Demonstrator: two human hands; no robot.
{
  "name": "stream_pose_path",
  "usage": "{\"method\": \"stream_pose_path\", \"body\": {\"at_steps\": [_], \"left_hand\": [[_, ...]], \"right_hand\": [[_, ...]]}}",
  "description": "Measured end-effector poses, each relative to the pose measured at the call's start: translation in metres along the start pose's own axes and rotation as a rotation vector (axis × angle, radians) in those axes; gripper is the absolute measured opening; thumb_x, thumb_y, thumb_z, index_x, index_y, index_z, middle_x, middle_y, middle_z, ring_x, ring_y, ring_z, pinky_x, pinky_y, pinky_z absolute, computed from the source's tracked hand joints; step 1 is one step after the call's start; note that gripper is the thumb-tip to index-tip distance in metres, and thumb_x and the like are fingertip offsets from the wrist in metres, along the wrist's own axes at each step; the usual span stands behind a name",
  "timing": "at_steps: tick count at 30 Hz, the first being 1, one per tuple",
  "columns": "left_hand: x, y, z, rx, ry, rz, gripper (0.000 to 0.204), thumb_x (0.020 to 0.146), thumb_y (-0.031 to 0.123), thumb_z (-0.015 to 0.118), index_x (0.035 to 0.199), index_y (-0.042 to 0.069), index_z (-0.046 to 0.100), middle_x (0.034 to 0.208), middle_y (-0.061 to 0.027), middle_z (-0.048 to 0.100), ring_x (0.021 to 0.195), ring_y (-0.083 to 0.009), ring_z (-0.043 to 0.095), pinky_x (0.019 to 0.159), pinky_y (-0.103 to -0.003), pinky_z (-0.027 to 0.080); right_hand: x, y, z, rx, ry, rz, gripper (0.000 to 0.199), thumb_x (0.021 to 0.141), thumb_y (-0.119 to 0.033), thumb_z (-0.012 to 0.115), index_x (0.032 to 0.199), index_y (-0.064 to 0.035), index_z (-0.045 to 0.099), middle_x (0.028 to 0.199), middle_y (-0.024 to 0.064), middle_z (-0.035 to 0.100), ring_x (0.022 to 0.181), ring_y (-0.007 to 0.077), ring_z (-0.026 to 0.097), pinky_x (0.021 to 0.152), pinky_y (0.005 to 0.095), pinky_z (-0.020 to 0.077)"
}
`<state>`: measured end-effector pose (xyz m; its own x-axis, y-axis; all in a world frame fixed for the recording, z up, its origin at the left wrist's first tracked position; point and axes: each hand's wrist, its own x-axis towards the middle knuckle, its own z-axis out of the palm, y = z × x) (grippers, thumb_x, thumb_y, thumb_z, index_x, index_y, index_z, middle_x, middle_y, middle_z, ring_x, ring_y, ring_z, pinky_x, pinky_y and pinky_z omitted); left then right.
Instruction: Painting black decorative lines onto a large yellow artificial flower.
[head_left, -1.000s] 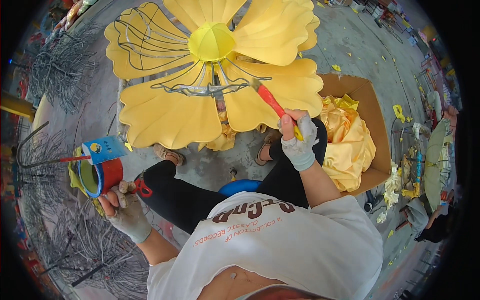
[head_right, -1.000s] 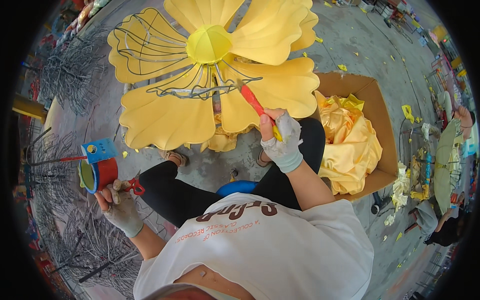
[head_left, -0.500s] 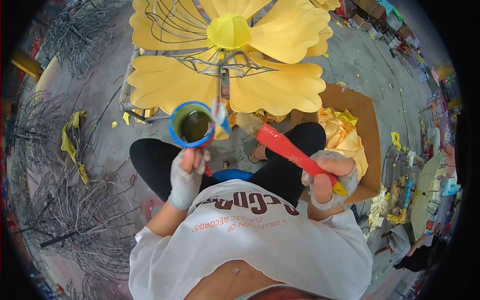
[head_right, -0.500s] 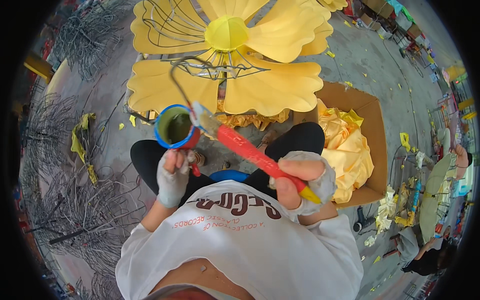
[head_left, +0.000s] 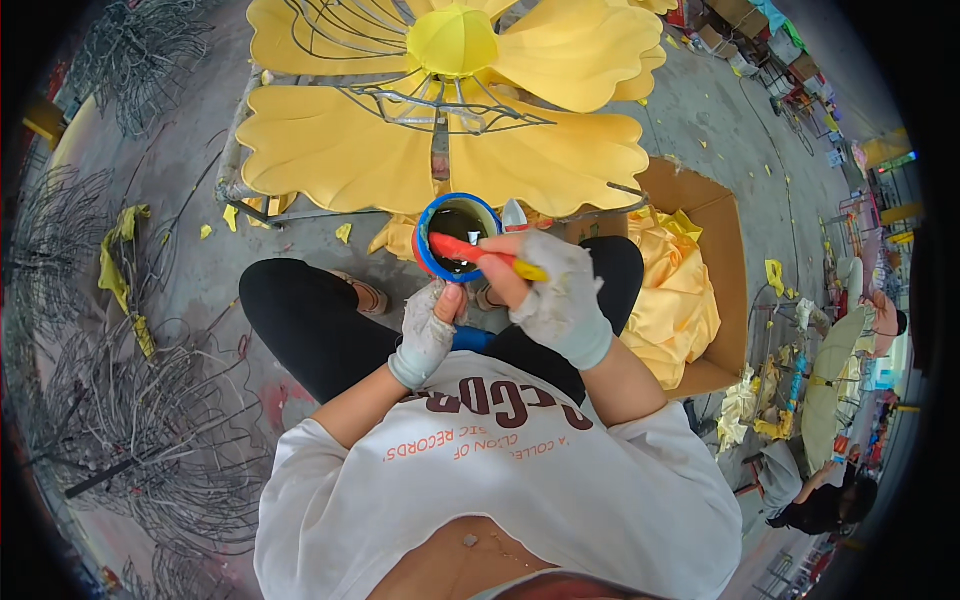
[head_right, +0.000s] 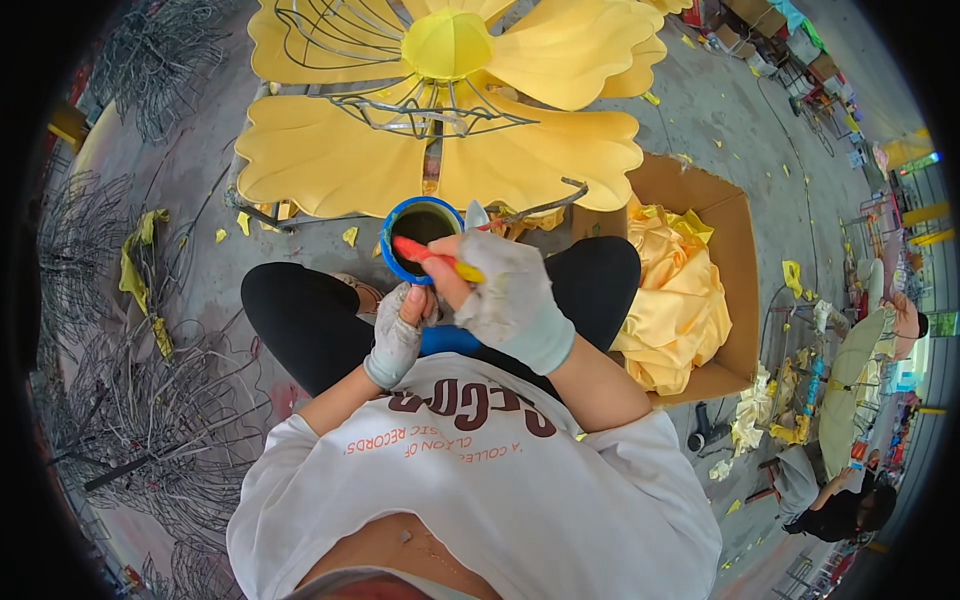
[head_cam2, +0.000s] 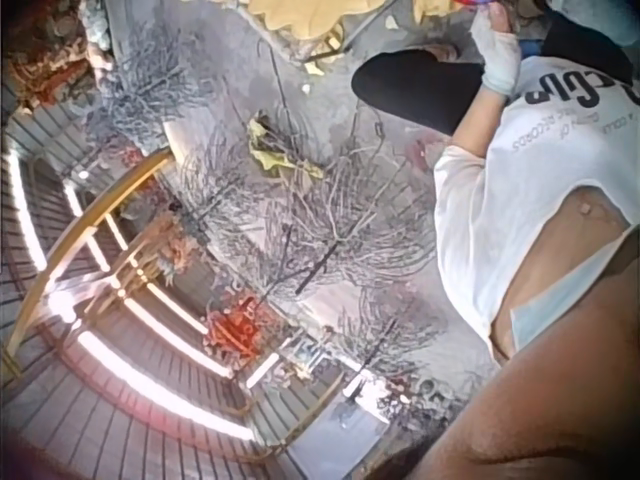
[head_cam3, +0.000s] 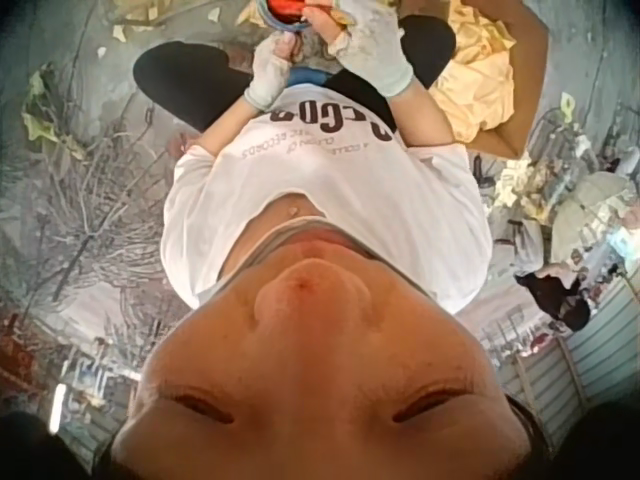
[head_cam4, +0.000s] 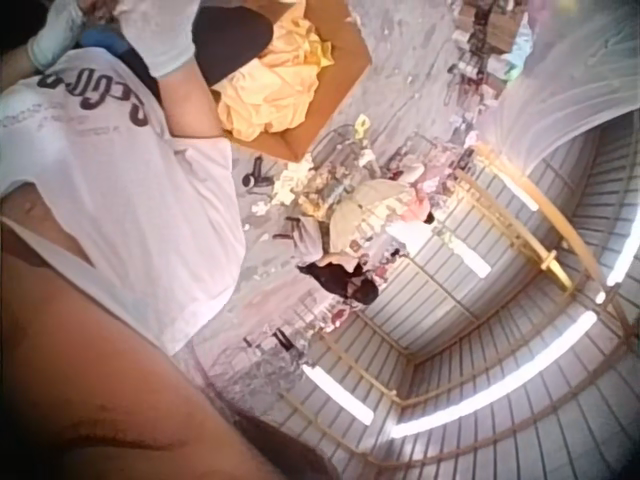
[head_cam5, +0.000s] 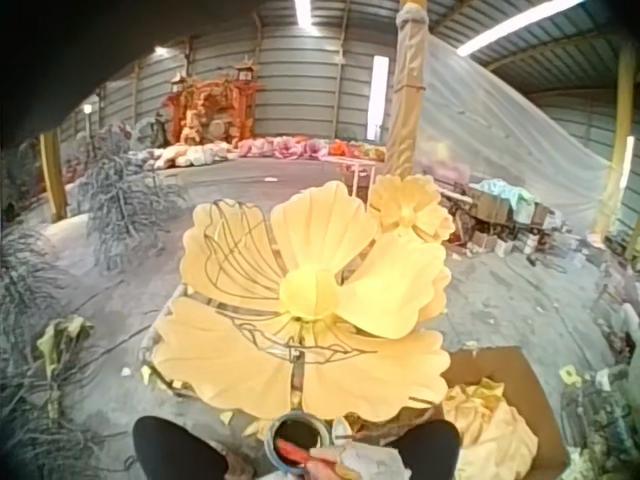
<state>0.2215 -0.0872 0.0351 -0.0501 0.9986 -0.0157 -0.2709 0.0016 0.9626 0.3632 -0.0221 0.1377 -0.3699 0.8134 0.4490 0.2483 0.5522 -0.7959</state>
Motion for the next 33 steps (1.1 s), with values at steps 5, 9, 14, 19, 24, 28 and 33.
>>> {"method": "stream_pose_path", "body": {"at_steps": [5,9,14,19,24,28,33], "left_hand": [[0.006,-0.009,-0.001,0.033,0.019,0.061,0.035,0.099,0.029,0.043,0.071,0.008,0.047,0.069,-0.0025,0.046,0.064,-0.0122,0.038,0.061,-0.023,0.035],[0.007,-0.015,0.0,0.202,0.024,0.156,0.035,0.099,0.028,0.044,0.074,0.006,0.052,0.068,-0.0019,0.049,0.061,-0.0122,0.04,0.059,-0.024,0.036],[0.005,-0.008,0.0,0.114,0.064,0.108,0.034,0.099,0.028,0.044,0.075,0.005,0.053,0.067,-0.0019,0.049,0.061,-0.0122,0.039,0.059,-0.024,0.036],[0.004,0.008,0.002,-0.045,0.067,0.029,0.036,0.099,0.031,0.043,0.071,0.007,0.047,0.068,-0.0043,0.046,0.063,-0.0132,0.039,0.06,-0.024,0.035],[0.001,0.002,-0.004,-0.035,0.064,0.045,0.035,0.099,0.029,0.045,0.075,0.005,0.053,0.067,-0.0018,0.049,0.062,-0.0123,0.04,0.06,-0.025,0.036],[0.0,0.001,-0.005,0.087,0.06,0.019,0.037,0.099,0.032,0.043,0.072,0.007,0.047,0.068,-0.0049,0.047,0.063,-0.013,0.04,0.06,-0.024,0.036],[-0.004,0.003,-0.006,0.136,0.029,0.047,0.037,0.099,0.032,0.042,0.072,0.008,0.046,0.069,-0.0046,0.047,0.063,-0.0129,0.039,0.059,-0.024,0.036]], "right_hand": [[-0.01,0.011,-0.006,0.126,0.131,0.196,0.012,0.085,-0.012,0.061,0.089,-0.0006,0.062,0.066,0.0053,0.058,0.05,0.0122,0.05,0.046,0.0224,0.0392],[-0.016,0.016,0.004,0.324,0.136,0.43,0.014,0.087,-0.015,0.058,0.091,-0.0013,0.06,0.065,0.0061,0.058,0.047,0.0117,0.048,0.041,0.0215,0.0364],[-0.023,0.025,-0.001,1.056,0.353,0.592,0.016,0.087,-0.013,0.056,0.097,-0.001,0.059,0.063,0.0061,0.056,0.044,0.0116,0.047,0.036,0.0214,0.0338],[-0.028,0.03,-0.004,1.275,0.351,0.671,0.016,0.085,-0.01,0.058,0.098,-0.0006,0.059,0.065,0.0075,0.055,0.048,0.0132,0.051,0.037,0.0214,0.0363],[-0.029,0.011,-0.01,0.738,0.246,0.531,0.016,0.084,-0.008,0.058,0.098,0.0001,0.06,0.069,0.0099,0.056,0.053,0.0156,0.055,0.041,0.0212,0.0399],[-0.024,0.026,-0.015,0.038,-0.132,-0.121,0.023,0.083,-0.003,0.06,0.106,0.0022,0.058,0.084,0.0143,0.06,0.06,0.0181,0.057,0.044,0.0223,0.0451],[-0.026,0.024,-0.008,0.142,0.054,-0.145,0.016,0.086,-0.011,0.058,0.097,0.0003,0.06,0.072,0.0119,0.058,0.054,0.0166,0.056,0.04,0.0245,0.0425]]}}
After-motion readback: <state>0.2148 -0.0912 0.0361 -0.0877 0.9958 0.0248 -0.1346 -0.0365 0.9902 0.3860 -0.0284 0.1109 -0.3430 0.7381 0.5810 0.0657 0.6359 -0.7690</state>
